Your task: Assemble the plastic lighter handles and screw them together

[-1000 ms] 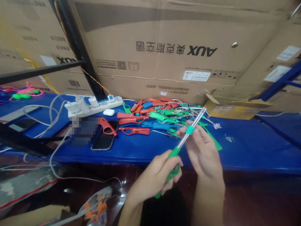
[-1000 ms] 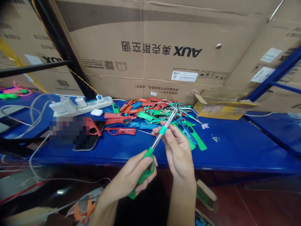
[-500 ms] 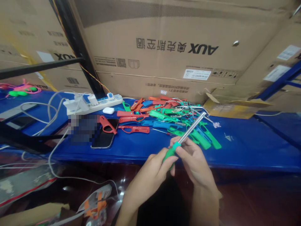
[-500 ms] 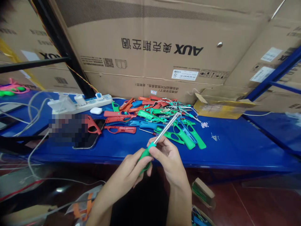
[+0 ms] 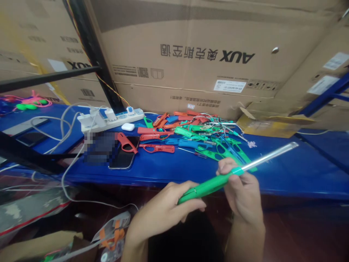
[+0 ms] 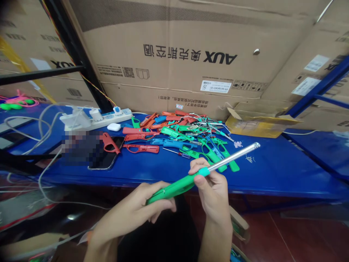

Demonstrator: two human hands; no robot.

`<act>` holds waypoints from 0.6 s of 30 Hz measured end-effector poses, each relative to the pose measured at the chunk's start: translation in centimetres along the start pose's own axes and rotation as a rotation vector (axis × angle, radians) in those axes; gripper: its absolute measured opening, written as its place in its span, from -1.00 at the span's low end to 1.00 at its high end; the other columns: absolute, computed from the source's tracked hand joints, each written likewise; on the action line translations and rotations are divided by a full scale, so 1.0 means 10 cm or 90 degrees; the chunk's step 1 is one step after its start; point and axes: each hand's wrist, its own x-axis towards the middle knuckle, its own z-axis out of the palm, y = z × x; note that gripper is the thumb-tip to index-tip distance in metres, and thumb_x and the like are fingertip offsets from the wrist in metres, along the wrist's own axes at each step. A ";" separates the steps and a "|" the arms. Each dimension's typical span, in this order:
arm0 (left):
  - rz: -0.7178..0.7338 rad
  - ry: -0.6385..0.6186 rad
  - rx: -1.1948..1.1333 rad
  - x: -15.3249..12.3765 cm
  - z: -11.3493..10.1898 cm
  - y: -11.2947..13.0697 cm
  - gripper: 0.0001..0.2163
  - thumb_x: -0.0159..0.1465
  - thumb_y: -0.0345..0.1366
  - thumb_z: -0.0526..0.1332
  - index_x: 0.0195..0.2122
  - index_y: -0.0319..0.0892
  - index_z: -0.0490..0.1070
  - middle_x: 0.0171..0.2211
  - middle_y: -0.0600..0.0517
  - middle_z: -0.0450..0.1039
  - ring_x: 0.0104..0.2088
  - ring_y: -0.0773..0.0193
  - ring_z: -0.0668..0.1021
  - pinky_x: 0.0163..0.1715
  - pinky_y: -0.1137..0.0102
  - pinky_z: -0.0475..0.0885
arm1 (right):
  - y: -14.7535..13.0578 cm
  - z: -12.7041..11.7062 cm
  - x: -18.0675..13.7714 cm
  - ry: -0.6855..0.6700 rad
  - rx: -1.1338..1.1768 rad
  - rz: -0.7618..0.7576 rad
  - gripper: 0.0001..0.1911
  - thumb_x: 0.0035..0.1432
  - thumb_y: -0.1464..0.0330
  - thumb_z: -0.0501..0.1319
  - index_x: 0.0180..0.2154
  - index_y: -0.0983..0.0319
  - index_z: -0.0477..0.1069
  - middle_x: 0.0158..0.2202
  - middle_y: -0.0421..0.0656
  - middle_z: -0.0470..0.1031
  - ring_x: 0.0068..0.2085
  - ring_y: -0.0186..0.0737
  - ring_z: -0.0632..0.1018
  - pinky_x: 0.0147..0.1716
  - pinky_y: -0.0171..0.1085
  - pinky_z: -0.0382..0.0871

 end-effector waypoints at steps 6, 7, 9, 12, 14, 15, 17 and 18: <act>0.108 0.033 0.127 -0.01 0.01 0.04 -0.76 0.50 -0.16 0.13 -0.26 -0.16 0.46 -0.39 0.12 0.45 -0.35 0.35 0.49 -0.22 0.47 0.32 | -0.05 0.02 0.05 0.049 0.065 -0.014 -0.59 0.11 -0.07 0.40 -0.15 0.05 0.63 -0.28 -0.17 0.46 -0.30 -0.23 0.46 -0.32 -0.24 0.40; 0.113 0.038 0.135 -0.01 0.02 0.04 -0.76 0.50 -0.16 0.13 -0.23 -0.16 0.47 -0.39 0.12 0.46 -0.36 0.34 0.49 -0.22 0.46 0.32 | -0.06 0.03 0.05 0.060 0.068 -0.023 -0.57 0.12 -0.11 0.36 -0.18 0.06 0.63 -0.32 -0.17 0.48 -0.30 -0.21 0.48 -0.32 -0.22 0.41; 0.119 0.054 0.140 -0.02 0.02 0.03 -0.77 0.49 -0.15 0.14 -0.19 -0.15 0.51 -0.37 0.11 0.50 -0.35 0.32 0.51 -0.22 0.45 0.33 | -0.06 0.04 0.06 0.079 0.070 -0.034 -0.57 0.20 -0.12 0.29 -0.29 0.08 0.63 -0.42 -0.18 0.52 -0.32 -0.19 0.52 -0.28 -0.17 0.45; 0.126 0.105 0.113 0.00 0.03 0.01 -0.77 0.44 -0.12 0.22 -0.06 -0.14 0.56 -0.28 0.07 0.59 -0.32 0.29 0.55 -0.21 0.43 0.38 | -0.06 0.07 0.05 0.101 0.096 -0.033 -0.65 0.23 -0.04 0.31 -0.31 0.07 0.62 -0.46 -0.22 0.58 -0.34 -0.18 0.59 -0.23 -0.13 0.49; 0.129 0.132 0.089 0.01 0.04 0.01 -0.73 0.42 -0.11 0.25 0.01 -0.13 0.58 -0.22 0.05 0.62 -0.30 0.28 0.56 -0.19 0.43 0.42 | -0.06 0.10 0.05 0.105 0.119 -0.035 -0.66 0.22 -0.05 0.33 -0.30 0.07 0.61 -0.44 -0.24 0.62 -0.34 -0.19 0.62 -0.22 -0.14 0.51; 0.131 0.132 0.082 0.02 0.05 0.01 -0.74 0.42 -0.11 0.25 -0.01 -0.13 0.59 -0.22 0.05 0.63 -0.30 0.28 0.57 -0.20 0.43 0.43 | -0.07 0.12 0.04 0.106 0.129 -0.034 -0.66 0.22 -0.05 0.33 -0.31 0.07 0.60 -0.42 -0.25 0.64 -0.33 -0.19 0.64 -0.21 -0.15 0.51; 0.138 0.122 0.079 0.03 0.10 0.03 -0.76 0.44 -0.12 0.22 -0.08 -0.12 0.61 -0.24 0.06 0.64 -0.30 0.28 0.58 -0.19 0.43 0.44 | -0.09 0.15 0.04 0.110 0.146 -0.025 -0.63 0.22 -0.06 0.32 -0.35 0.08 0.57 -0.41 -0.27 0.66 -0.29 -0.20 0.66 -0.17 -0.17 0.52; 0.145 0.122 0.081 0.03 0.13 0.04 -0.76 0.44 -0.12 0.22 -0.09 -0.12 0.61 -0.24 0.06 0.64 -0.29 0.27 0.60 -0.17 0.43 0.45 | -0.10 0.16 0.03 0.114 0.154 -0.019 -0.61 0.22 -0.07 0.31 -0.38 0.09 0.55 -0.41 -0.27 0.66 -0.26 -0.20 0.67 -0.13 -0.17 0.51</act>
